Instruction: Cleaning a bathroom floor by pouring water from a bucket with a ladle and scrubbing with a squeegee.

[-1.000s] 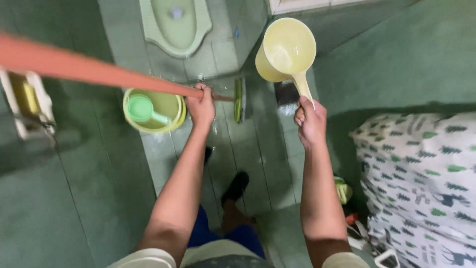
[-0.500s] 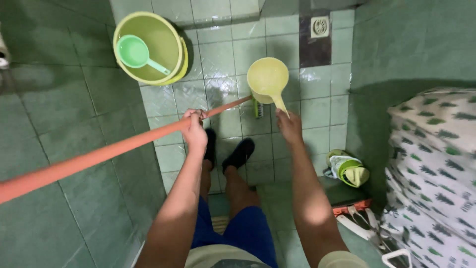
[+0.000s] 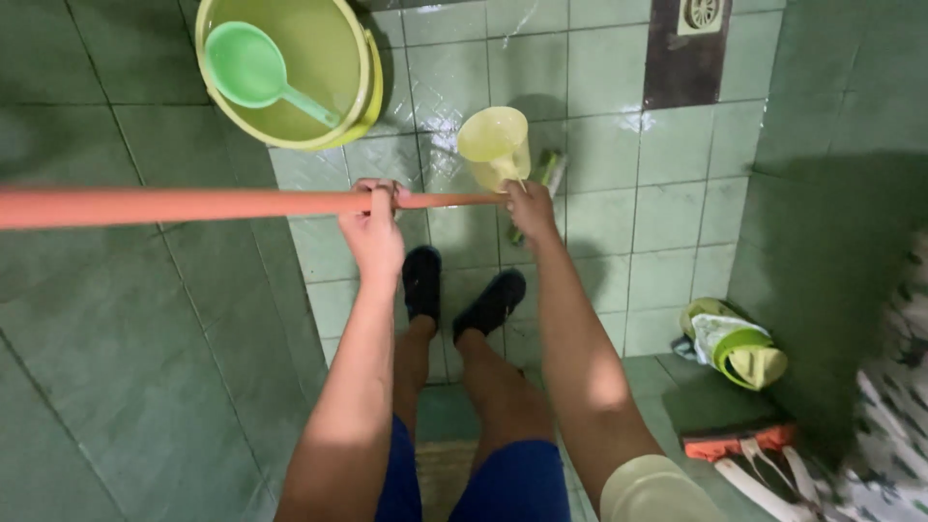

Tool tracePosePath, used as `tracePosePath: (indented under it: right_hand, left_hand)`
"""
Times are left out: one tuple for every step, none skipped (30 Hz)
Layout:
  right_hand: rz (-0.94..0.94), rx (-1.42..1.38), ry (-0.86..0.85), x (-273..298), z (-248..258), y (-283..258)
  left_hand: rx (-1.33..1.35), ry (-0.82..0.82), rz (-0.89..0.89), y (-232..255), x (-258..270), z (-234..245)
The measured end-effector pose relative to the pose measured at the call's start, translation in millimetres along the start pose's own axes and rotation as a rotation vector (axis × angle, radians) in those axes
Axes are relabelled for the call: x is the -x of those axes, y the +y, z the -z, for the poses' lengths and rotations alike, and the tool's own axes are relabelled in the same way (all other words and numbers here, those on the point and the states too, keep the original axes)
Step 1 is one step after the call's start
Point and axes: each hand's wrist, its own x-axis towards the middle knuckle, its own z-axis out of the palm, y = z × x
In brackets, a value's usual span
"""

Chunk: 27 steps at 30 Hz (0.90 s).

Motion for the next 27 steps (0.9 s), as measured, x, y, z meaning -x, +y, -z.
tracePosePath:
  right_hand:
    - [0.006,0.000,-0.001,-16.5,-8.5,10.5]
    - [-0.017,0.008,0.009,-36.4,-16.3,17.9]
    - [-0.040,0.016,0.019,-55.7,-23.4,24.3]
    - [-0.028,0.013,0.022,-66.4,-26.4,22.1]
    - [-0.025,0.067,0.016,-76.3,-28.9,19.5]
    - [-0.028,0.122,0.009,-84.1,-32.8,18.7]
    - [-0.019,0.122,0.010,-89.7,-37.0,12.2]
    - [-0.048,0.008,0.003,-90.8,-39.2,8.5]
    - [-0.077,-0.106,-0.005,-91.5,-40.9,4.7]
    - [-0.077,-0.106,0.000,-90.0,-39.5,4.0]
    - [-0.087,-0.156,0.001,-88.1,-37.9,2.9]
    - [-0.096,-0.204,0.004,-86.2,-35.7,1.0]
    - [-0.095,-0.203,0.009,-82.9,-29.9,2.3]
    - [-0.062,-0.161,0.016,-79.4,-24.6,3.4]
    - [-0.030,-0.119,0.022,-75.7,-19.4,4.4]
    - [-0.029,-0.118,0.023,-76.3,-10.9,8.3]
    - [0.012,0.051,0.014,-76.7,-2.4,12.4]
    - [0.055,0.221,0.004,-78.8,4.9,15.3]
    - [0.059,0.222,0.004,-79.4,7.4,15.0]
    - [0.057,0.250,0.007,-80.1,9.4,15.3]
    - [0.055,0.278,0.010,-81.2,11.6,16.1]
    - [0.057,0.278,0.008,-86.5,10.5,16.5]
    - [0.042,0.330,0.003,-92.1,9.4,17.5]
    - [0.024,0.380,-0.001,-96.1,8.2,20.8]
    - [0.021,0.380,-0.004,-104.3,3.5,23.4]
    - [0.019,0.394,-0.010,-112.0,-0.7,26.4]
    - [0.017,0.408,-0.016,-119.7,-5.1,29.7]
  left_hand:
    - [0.004,0.001,-0.005,-4.6,-6.3,2.1]
    - [0.005,-0.006,-0.047,-9.4,-16.0,2.2]
    - [0.006,-0.012,-0.090,-13.2,-25.2,1.9]
    - [0.014,-0.015,-0.101,-20.5,-33.3,-0.6]
    - [0.016,-0.007,-0.145,-27.1,-40.7,-3.4]
    - [0.017,0.004,-0.185,-33.8,-47.3,-3.7]
    - [0.022,0.003,-0.192,-36.5,-55.4,-5.9]
    - [0.040,-0.006,-0.214,-39.0,-59.7,-7.4]
    - [0.057,-0.016,-0.236,-41.1,-63.5,-9.0]
    - [0.060,-0.019,-0.234,-49.2,-69.0,-8.6]
    - [0.069,-0.041,-0.242,-56.8,-74.3,-8.4]
    - [0.079,-0.063,-0.249,-64.1,-79.5,-8.7]
    - [0.084,-0.067,-0.247,-62.0,-79.8,-9.4]
    - [0.068,-0.093,-0.230,-59.5,-80.1,-9.5]
    - [0.052,-0.119,-0.214,-56.9,-80.2,-9.6]
    - [0.054,-0.119,-0.214,-53.9,-79.3,-9.4]
    - [0.046,-0.144,-0.191,-50.9,-78.3,-9.0]
    - [0.039,-0.167,-0.172,-47.8,-78.5,-8.5]
    - [0.042,-0.165,-0.175,-47.1,-78.4,-7.8]
    - [0.011,-0.184,-0.156,-46.8,-78.3,-6.9]
    - [-0.020,-0.202,-0.137,-46.9,-78.2,-6.1]
    - [-0.020,-0.200,-0.139,-55.0,-80.1,-5.5]
    - [-0.020,-0.179,-0.174,-63.8,-82.0,-5.0]
    - [-0.021,-0.160,-0.205,-73.5,-82.7,-3.2]
    - [-0.024,-0.160,-0.203,-74.1,-82.7,-2.5]
    - [-0.037,-0.150,-0.199,-74.7,-82.1,-1.9]
    - [-0.050,-0.140,-0.195,-75.5,-81.5,-1.3]
